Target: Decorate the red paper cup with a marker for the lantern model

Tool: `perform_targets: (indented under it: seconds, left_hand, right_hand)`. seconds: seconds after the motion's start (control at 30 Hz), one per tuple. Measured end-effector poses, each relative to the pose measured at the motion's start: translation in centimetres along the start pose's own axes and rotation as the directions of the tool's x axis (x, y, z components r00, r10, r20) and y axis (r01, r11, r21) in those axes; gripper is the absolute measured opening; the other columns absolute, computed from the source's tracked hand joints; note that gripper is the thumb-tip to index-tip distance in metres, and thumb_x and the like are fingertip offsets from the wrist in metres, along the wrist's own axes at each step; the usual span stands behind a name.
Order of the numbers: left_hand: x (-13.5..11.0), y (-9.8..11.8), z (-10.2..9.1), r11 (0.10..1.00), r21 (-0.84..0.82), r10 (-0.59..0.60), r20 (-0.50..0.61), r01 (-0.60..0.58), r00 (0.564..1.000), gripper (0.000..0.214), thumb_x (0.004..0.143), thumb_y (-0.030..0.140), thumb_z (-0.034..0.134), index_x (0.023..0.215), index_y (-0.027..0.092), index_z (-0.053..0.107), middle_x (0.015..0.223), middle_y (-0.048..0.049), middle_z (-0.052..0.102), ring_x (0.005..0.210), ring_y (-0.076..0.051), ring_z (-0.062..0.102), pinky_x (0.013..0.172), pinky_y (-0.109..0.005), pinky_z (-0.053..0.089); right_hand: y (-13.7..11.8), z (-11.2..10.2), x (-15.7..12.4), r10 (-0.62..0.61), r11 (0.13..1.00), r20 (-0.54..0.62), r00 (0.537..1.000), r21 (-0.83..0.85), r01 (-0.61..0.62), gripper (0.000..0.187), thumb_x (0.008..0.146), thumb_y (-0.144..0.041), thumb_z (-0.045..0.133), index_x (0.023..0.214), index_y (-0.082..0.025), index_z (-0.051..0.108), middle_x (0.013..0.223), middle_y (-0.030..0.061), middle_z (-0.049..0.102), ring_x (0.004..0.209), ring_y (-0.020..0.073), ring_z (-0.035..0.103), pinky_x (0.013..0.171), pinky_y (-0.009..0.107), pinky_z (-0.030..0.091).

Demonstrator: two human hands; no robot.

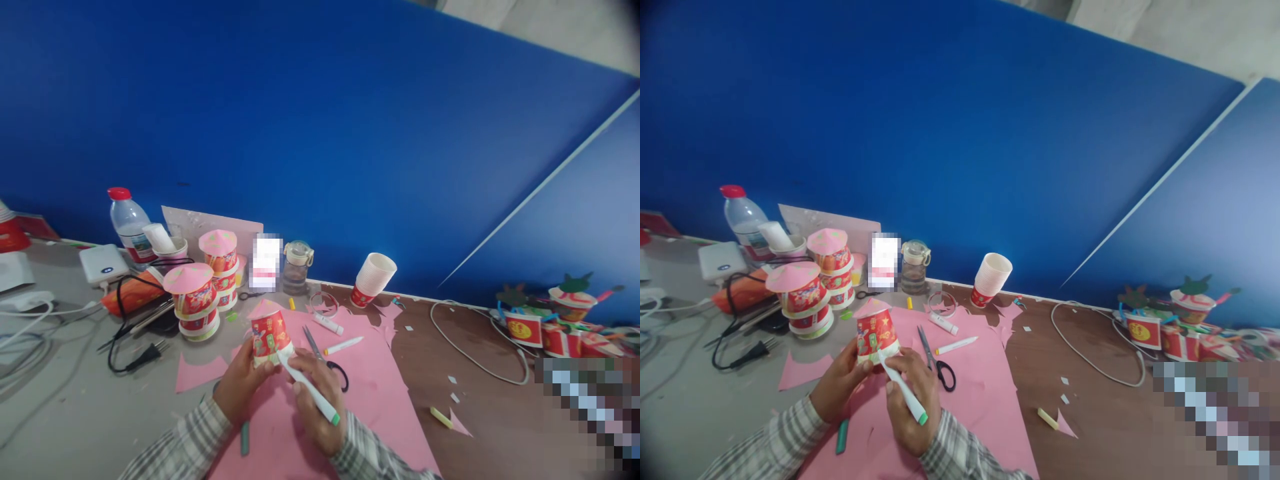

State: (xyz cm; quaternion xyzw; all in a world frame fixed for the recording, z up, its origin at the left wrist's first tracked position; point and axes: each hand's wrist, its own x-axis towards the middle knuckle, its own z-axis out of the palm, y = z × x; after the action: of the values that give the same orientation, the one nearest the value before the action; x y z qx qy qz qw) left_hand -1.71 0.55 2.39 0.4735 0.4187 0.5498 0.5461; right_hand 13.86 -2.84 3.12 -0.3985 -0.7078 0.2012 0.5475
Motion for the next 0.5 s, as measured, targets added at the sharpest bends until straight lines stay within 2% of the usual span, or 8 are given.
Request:
perform_targets:
  seconds: [0.1, 0.2, 0.33, 0.43, 0.5]
  left_hand:
    - [0.03, 0.01, 0.07, 1.000, -0.020, -0.012, -0.002, 0.012, 1.000, 0.035, 0.050, 0.033, 0.064, 0.080, 0.017, 0.056, 0.069, -0.0063, 0.064, 0.065, -0.029, 0.057, 0.055, -0.042, 0.049]
    - [0.07, 0.00, 0.02, 0.999, 0.035, 0.004, -0.009, -0.004, 1.000, 0.032, 0.051, 0.031, 0.064, 0.079, 0.017, 0.056, 0.066, -0.0054, 0.063, 0.062, -0.028, 0.057, 0.054, -0.041, 0.048]
    - [0.13, -0.18, -0.17, 0.999, 0.040, 0.011, 0.011, -0.012, 1.000, 0.032, 0.053, 0.030, 0.063, 0.080, 0.017, 0.055, 0.068, -0.0062, 0.063, 0.064, -0.028, 0.057, 0.054, -0.041, 0.047]
    - [0.16, -0.37, -0.28, 0.995, 0.098, 0.037, -0.008, -0.036, 0.999, 0.031, 0.053, 0.028, 0.063, 0.080, 0.017, 0.055, 0.067, -0.0057, 0.063, 0.062, -0.028, 0.056, 0.054, -0.040, 0.046]
    - [0.16, -0.44, -0.31, 0.995, 0.097, 0.036, -0.006, -0.036, 0.999, 0.031, 0.053, 0.029, 0.063, 0.080, 0.017, 0.055, 0.066, -0.0058, 0.063, 0.060, -0.028, 0.056, 0.053, -0.040, 0.046]
  right_hand:
    - [-0.07, -0.04, 0.04, 0.010, 1.000, 0.005, 1.000, -0.013, -0.010, 0.022, 0.077, -0.018, 0.053, 0.097, -0.021, 0.063, 0.087, 0.0044, 0.073, 0.077, 0.0230, 0.072, 0.078, 0.034, 0.059]
    - [-0.03, -0.05, 0.01, -0.016, 1.000, 0.017, 1.000, -0.020, 0.017, 0.020, 0.077, -0.018, 0.054, 0.094, -0.021, 0.064, 0.082, 0.0033, 0.074, 0.083, 0.0244, 0.071, 0.086, 0.036, 0.056]
    - [-0.05, -0.03, 0.03, -0.012, 0.999, -0.003, 1.000, -0.030, 0.012, 0.022, 0.076, -0.018, 0.054, 0.095, -0.022, 0.064, 0.086, 0.0041, 0.074, 0.093, 0.0259, 0.069, 0.084, 0.034, 0.057]
    - [-0.18, -0.02, 0.09, -0.009, 1.000, 0.033, 0.999, -0.013, 0.009, 0.020, 0.076, -0.016, 0.054, 0.092, -0.022, 0.064, 0.077, 0.0029, 0.074, 0.093, 0.0257, 0.069, 0.088, 0.035, 0.054]
    - [-0.25, 0.00, 0.10, -0.015, 1.000, 0.014, 1.000, -0.014, 0.015, 0.020, 0.076, -0.017, 0.055, 0.092, -0.021, 0.065, 0.077, 0.0032, 0.074, 0.094, 0.0260, 0.068, 0.087, 0.034, 0.055]
